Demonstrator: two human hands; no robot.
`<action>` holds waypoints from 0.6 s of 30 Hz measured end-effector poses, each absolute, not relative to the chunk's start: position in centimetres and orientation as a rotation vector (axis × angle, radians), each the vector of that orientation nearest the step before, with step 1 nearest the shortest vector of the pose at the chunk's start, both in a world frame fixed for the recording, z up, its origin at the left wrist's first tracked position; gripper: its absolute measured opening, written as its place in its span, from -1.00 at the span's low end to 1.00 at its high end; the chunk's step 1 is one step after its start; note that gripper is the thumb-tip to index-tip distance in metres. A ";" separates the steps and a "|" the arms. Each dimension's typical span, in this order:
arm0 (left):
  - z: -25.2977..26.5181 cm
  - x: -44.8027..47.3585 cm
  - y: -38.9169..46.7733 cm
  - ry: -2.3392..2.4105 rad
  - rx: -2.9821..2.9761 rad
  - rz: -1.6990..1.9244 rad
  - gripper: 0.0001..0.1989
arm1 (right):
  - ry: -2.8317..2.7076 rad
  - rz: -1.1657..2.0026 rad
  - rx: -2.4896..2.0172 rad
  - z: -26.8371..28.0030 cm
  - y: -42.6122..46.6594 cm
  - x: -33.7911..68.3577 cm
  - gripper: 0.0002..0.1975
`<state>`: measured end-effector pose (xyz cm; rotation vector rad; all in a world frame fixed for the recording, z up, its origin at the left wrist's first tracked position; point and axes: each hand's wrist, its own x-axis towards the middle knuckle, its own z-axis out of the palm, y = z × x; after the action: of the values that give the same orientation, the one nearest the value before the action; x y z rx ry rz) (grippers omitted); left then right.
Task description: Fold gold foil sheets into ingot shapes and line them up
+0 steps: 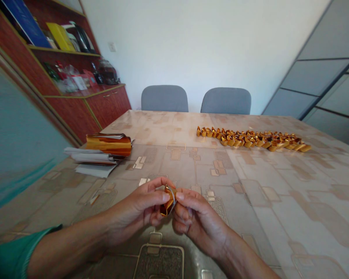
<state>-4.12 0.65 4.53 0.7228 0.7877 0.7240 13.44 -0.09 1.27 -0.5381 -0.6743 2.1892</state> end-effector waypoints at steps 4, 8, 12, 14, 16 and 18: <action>4.6 -4.1 0.7 0.754 0.728 0.694 -0.65 | -0.667 2.199 -0.546 1.2 -0.1 13.5 -0.79; 4.6 -4.0 0.6 0.756 0.751 0.729 -0.68 | -0.687 2.193 -0.551 1.2 -0.1 13.5 -0.80; 4.5 -4.1 0.5 0.745 0.756 0.722 -0.68 | -0.686 2.200 -0.547 1.1 0.0 13.5 -0.79; 4.4 -4.1 0.6 0.732 0.756 0.709 -0.68 | -0.673 2.203 -0.541 1.0 0.0 13.5 -0.79; 4.3 -4.2 0.7 0.729 0.760 0.707 -0.67 | -0.661 2.206 -0.534 1.0 0.0 13.5 -0.80; 4.2 -4.1 0.7 0.743 0.766 0.720 -0.67 | -0.651 2.210 -0.524 0.9 0.0 13.5 -0.81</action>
<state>-4.15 0.75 4.24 0.7659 0.7434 0.7201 13.50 0.04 0.91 -0.5241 -0.6507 2.2101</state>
